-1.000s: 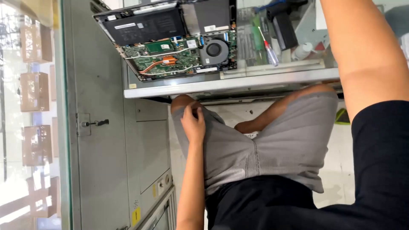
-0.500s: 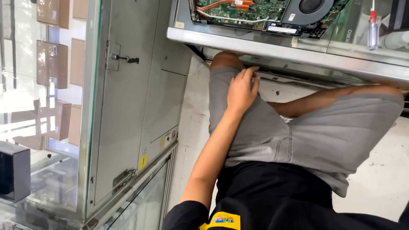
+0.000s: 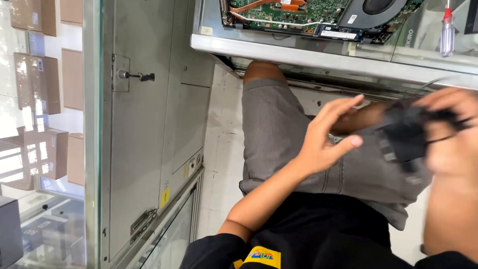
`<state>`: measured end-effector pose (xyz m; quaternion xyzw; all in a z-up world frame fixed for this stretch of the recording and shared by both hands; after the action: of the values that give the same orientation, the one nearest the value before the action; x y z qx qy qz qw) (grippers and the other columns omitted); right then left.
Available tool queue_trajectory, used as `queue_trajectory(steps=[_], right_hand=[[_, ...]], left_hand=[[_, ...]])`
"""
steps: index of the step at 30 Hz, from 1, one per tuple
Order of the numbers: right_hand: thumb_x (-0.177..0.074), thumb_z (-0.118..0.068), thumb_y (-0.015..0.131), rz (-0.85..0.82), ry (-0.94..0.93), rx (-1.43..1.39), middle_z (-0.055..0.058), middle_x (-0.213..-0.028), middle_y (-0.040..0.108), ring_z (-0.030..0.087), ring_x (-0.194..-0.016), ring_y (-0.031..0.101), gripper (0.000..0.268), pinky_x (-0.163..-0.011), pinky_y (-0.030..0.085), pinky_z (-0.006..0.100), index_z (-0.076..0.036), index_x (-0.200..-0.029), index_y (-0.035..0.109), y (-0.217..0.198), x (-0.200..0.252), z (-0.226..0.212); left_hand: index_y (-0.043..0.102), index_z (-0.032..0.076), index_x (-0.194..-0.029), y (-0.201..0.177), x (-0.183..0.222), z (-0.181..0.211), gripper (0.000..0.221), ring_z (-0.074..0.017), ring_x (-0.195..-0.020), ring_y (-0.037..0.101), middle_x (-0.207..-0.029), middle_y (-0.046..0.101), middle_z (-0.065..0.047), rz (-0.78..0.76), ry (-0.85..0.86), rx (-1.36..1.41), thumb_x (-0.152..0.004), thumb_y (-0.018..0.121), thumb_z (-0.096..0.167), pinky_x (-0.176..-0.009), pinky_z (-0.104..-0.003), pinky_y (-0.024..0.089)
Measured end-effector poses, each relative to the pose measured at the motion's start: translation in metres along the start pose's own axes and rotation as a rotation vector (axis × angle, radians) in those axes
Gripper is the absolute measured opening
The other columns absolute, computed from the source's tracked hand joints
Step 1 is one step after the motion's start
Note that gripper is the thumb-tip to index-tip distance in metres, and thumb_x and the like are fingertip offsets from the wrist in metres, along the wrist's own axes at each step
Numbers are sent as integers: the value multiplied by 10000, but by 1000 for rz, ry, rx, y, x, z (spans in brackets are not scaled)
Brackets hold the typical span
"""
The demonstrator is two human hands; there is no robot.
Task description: Disassembling a laptop to access internal components and untangling a power adapter cable
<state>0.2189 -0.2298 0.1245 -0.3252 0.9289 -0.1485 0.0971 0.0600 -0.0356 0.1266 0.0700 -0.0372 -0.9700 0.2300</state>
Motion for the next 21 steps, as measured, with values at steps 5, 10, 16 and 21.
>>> queue_trajectory(steps=[5, 10, 16, 21], right_hand=[[-854, -1, 611, 37, 418, -270, 15, -1010, 614, 128, -959, 558, 191, -889, 432, 265, -107, -1012, 609, 152, 87, 69], [-924, -6, 693, -263, 616, -425, 55, -1003, 711, 129, -933, 670, 184, -901, 537, 311, -42, -1102, 720, 212, 114, 66], [-1096, -146, 588, -151, 535, -223, 35, -991, 674, 115, -990, 573, 159, -901, 489, 291, -60, -1050, 713, 214, 110, 68], [-917, 5, 639, -72, 633, -450, 28, -1105, 592, 119, -1051, 545, 460, -940, 424, 247, -60, -1360, 534, 210, 99, 56]], left_hand=[[657, 221, -1363, -39, 44, -53, 362, -238, -1044, 619, -1147, 717, 4, 127, -111, -153, -1016, 559, 260, -1022, -358, 461], [657, 79, -1210, -90, 103, -87, 302, -367, -835, 651, -917, 689, -192, 273, -302, -76, -982, 477, -6, -794, -457, 531], [578, 23, -1128, -96, 122, -94, 162, -448, -690, 648, -747, 666, -226, 333, -306, -153, -968, 603, 42, -630, -484, 492], [501, 158, -641, -88, 117, -104, 327, -168, -459, 431, -484, 416, -6, 326, -282, -64, -827, 766, 205, -473, -302, 348]])
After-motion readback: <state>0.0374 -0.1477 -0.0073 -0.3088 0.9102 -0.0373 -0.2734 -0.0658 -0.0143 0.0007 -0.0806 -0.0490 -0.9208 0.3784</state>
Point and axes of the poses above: each hand's wrist, its own x-axis away from the middle knuckle, its own y-axis out of the palm, z = x × y, the point moved 9 cm from there along -x, towards the middle knuckle
